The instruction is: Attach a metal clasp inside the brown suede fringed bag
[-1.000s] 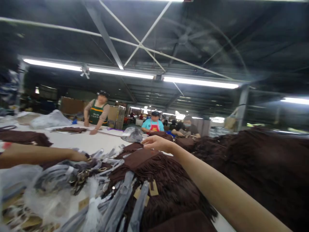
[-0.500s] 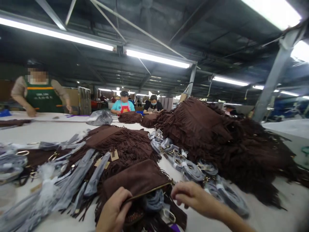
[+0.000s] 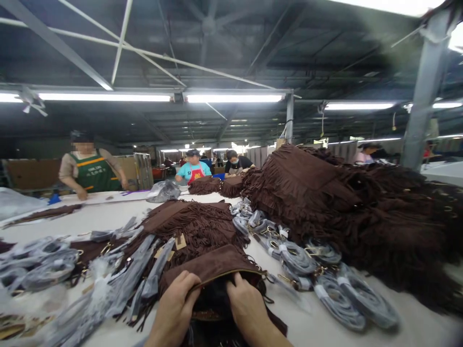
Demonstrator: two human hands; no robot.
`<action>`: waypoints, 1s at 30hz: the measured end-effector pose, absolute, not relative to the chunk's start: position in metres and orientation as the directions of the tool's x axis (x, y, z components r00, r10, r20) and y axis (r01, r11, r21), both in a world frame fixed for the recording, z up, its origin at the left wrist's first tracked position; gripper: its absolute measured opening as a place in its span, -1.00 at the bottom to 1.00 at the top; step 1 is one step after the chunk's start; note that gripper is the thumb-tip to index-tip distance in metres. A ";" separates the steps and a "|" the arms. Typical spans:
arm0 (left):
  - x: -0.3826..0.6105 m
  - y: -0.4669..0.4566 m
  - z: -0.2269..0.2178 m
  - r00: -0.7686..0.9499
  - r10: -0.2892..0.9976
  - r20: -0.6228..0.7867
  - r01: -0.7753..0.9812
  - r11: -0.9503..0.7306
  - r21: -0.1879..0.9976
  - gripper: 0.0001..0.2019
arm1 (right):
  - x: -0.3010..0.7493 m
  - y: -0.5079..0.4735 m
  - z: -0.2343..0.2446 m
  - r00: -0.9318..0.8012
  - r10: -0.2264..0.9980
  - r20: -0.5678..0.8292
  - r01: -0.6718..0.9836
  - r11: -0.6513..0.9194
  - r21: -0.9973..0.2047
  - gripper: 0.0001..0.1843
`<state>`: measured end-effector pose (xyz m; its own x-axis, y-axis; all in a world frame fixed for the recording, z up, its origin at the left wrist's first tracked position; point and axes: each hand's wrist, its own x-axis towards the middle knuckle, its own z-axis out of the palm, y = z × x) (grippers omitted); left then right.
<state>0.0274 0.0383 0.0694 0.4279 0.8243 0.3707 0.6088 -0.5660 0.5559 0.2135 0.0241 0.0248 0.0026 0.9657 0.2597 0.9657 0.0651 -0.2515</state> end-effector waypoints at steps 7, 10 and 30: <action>0.003 0.042 0.071 0.452 0.824 0.341 0.525 -0.555 0.645 -0.75 | 0.202 0.052 0.009 -0.066 0.941 0.332 0.884 0.210 -0.418 -0.40; -0.019 0.036 0.068 0.444 0.855 0.268 0.542 -0.495 0.679 -0.67 | 0.225 0.034 0.001 -0.169 0.918 0.358 0.828 0.329 -0.455 -0.51; -0.035 0.031 0.047 0.363 0.898 0.251 0.844 -0.431 0.321 -0.65 | 0.305 -0.001 0.010 -0.053 0.848 0.528 0.783 0.363 -0.505 -0.70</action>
